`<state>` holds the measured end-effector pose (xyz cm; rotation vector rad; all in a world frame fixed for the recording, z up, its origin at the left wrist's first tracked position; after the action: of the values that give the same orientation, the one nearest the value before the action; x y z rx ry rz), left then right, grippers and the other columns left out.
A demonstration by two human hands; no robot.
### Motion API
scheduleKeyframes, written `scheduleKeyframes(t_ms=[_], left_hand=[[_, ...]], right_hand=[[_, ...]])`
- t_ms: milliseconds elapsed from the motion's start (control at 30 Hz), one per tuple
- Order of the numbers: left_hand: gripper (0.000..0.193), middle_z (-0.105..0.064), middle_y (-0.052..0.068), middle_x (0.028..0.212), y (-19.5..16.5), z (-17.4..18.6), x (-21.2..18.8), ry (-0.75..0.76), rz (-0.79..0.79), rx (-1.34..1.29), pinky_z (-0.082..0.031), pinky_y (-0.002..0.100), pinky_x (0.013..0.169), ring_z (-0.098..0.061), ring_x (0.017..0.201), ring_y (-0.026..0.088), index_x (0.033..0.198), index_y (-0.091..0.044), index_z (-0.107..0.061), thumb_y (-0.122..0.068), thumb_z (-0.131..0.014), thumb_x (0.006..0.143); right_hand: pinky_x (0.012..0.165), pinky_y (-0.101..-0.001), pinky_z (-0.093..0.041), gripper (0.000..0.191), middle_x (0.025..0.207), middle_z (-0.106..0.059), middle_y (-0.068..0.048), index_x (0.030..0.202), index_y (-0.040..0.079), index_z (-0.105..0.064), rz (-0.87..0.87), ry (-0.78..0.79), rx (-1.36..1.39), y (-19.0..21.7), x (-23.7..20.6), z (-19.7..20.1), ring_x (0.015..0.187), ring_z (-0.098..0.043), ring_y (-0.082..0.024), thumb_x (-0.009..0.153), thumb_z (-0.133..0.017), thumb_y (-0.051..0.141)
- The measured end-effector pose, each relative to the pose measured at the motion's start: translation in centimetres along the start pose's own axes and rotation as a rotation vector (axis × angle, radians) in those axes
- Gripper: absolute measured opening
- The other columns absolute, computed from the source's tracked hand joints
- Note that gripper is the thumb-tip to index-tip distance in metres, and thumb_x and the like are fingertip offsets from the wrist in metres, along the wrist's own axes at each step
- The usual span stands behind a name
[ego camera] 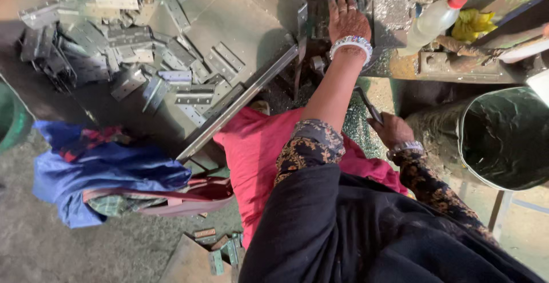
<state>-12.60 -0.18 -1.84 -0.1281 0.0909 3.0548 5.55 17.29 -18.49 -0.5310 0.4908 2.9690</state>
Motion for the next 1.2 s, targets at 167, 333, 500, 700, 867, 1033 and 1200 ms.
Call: scheduleKeyframes(t_ms=[167,333,500,700,867,1033,1200], left_hand=[[0.042,-0.053,0.003,0.148,2.8,0.0,-2.9,-0.231,-0.045,-0.221,-0.015,0.057,0.128,-0.040,0.146,0.028,0.139,-0.016,-0.059,-0.022,-0.056,0.097],[0.022,-0.071,0.010,0.109,17.2,-3.4,-11.5,-0.426,0.007,-0.450,-0.055,0.046,0.092,-0.068,0.104,0.028,0.108,-0.015,-0.071,-0.029,-0.067,0.092],[0.092,-0.050,0.023,0.148,40.2,-6.8,-15.9,-0.345,0.818,0.018,-0.021,0.062,0.114,-0.047,0.138,0.042,0.141,-0.004,-0.047,-0.075,-0.051,0.083],[0.051,-0.068,0.011,0.131,42.0,-8.7,-10.8,-0.002,0.731,-0.063,-0.040,0.052,0.111,-0.064,0.123,0.029,0.128,-0.011,-0.064,-0.049,-0.055,0.096],[0.022,-0.074,0.013,0.107,34.5,-7.6,-8.3,-0.210,0.545,0.028,-0.060,0.043,0.081,-0.074,0.099,0.031,0.105,-0.012,-0.073,-0.021,-0.060,0.089],[0.018,-0.075,0.014,0.106,32.0,-8.9,-11.2,-0.217,0.396,-0.080,-0.059,0.045,0.086,-0.073,0.101,0.033,0.101,-0.011,-0.075,-0.015,-0.059,0.093],[0.018,-0.074,0.017,0.106,33.8,-9.4,-14.3,-0.196,0.418,-0.057,-0.058,0.047,0.086,-0.071,0.102,0.036,0.100,-0.011,-0.074,-0.015,-0.058,0.093]], right_hand=[[0.081,-0.0605,-0.052,0.058,0.099,-0.072,-0.029,0.109,0.005,-0.067,0.095,-0.041,-0.012,0.5,-1.0,0.2,0.096,-0.068,-0.051,0.099,-0.058,0.061],[0.084,-0.0558,-0.058,0.057,0.098,-0.077,-0.023,0.114,0.010,-0.066,0.075,0.002,-0.363,2.1,-1.3,5.9,0.094,-0.075,-0.043,0.100,-0.054,0.064],[0.089,-0.0559,-0.055,0.058,0.101,-0.078,-0.020,0.105,0.008,-0.071,0.127,0.064,-0.376,4.5,-1.2,8.1,0.099,-0.074,-0.042,0.104,-0.053,0.063],[0.088,-0.0555,-0.055,0.054,0.100,-0.078,-0.021,0.108,0.009,-0.068,0.080,0.030,-0.268,4.4,-1.8,7.3,0.098,-0.074,-0.043,0.103,-0.053,0.061],[0.088,-0.0559,-0.054,0.053,0.103,-0.076,-0.021,0.108,0.010,-0.068,0.086,0.023,-0.279,4.5,-2.4,7.4,0.101,-0.072,-0.042,0.102,-0.055,0.061],[0.086,-0.0547,-0.055,0.055,0.096,-0.076,-0.023,0.113,0.007,-0.064,0.101,-0.004,-0.221,4.8,-3.2,7.7,0.096,-0.074,-0.042,0.101,-0.056,0.060],[0.084,-0.0558,-0.055,0.057,0.100,-0.074,-0.025,0.112,0.004,-0.062,0.120,-0.014,-0.172,4.9,-3.7,7.3,0.097,-0.072,-0.045,0.100,-0.058,0.060]])
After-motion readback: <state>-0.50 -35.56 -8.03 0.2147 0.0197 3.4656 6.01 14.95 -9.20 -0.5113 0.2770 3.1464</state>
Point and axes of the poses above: each hand's wrist, its own x-axis towards the middle knuckle, its own z-axis out of the back of the hand, y = z × x, the point moved 8 cm from there along x, towards the middle knuckle
